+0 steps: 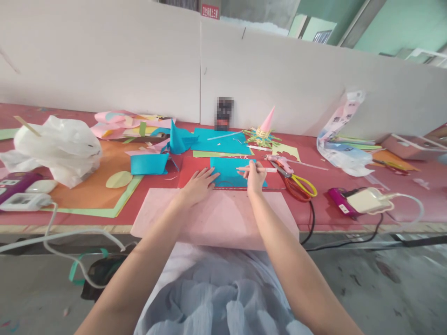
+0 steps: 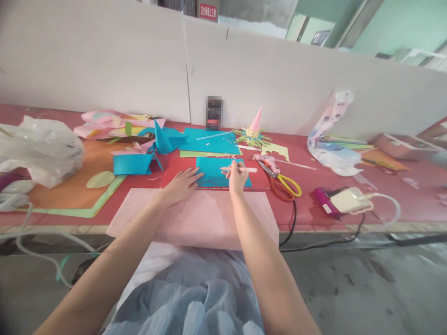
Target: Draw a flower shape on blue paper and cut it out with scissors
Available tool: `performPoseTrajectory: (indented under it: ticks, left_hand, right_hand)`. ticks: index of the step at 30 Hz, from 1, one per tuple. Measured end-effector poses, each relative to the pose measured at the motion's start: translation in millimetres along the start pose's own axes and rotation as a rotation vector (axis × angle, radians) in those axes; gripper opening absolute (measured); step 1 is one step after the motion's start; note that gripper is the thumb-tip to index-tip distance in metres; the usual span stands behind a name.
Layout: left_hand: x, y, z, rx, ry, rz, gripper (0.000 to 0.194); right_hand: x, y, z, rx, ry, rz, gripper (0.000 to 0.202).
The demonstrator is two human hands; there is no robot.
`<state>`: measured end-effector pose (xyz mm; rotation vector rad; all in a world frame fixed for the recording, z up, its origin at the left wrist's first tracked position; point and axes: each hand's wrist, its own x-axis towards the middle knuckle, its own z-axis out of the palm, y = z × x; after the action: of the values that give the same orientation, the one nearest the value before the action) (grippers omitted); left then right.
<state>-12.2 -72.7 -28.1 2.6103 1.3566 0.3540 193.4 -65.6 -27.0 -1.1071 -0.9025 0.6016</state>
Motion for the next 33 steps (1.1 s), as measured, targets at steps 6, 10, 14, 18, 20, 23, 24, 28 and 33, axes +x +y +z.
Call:
performPoseTrajectory:
  ticks: [6,10,14,18,20,23,24,28,33]
  left_hand:
    - [-3.1,4.7,-5.2,0.051,-0.003,-0.021,0.046]
    - [-4.2,6.7,-8.9,0.035,0.003,-0.039,0.046]
    - [-4.1,4.7,-7.4,0.019,0.013,-0.036,0.047]
    - [-2.7,1.2,-4.0,0.011,0.003,-0.037,0.048]
    - [-1.9,-0.1,-2.6,0.007,-0.006,-0.035,0.047]
    - [-1.3,-0.8,-1.8,-0.001,-0.009,-0.027,0.046]
    - [-1.3,-0.7,-1.8,-0.004,-0.009,-0.029,0.046]
    - [-1.9,0.0,-2.0,-0.014,0.0,-0.052,0.047]
    - [-1.0,-3.0,1.4,0.007,0.039,-0.086,0.043]
  right_hand:
    - [-8.0,-10.4,1.8,0.082,-0.084,-0.068,0.034]
    - [-8.4,-8.7,2.9,0.066,-0.125,0.0,0.036]
    - [-8.6,-10.1,4.2,0.055,-0.178,0.03,0.038]
    - [-10.6,-13.6,5.7,0.033,-0.216,0.044,0.039]
    - [-12.1,-13.6,6.8,0.034,-0.274,0.054,0.039]
    - [-14.4,-10.7,8.6,0.009,-0.406,0.069,0.039]
    - [-15.0,-9.3,9.1,-0.016,-0.439,0.067,0.039]
    - [-15.8,-5.6,10.3,-0.14,-0.444,0.033,0.04]
    - [-16.2,-6.4,11.0,-0.214,-0.405,0.045,0.039]
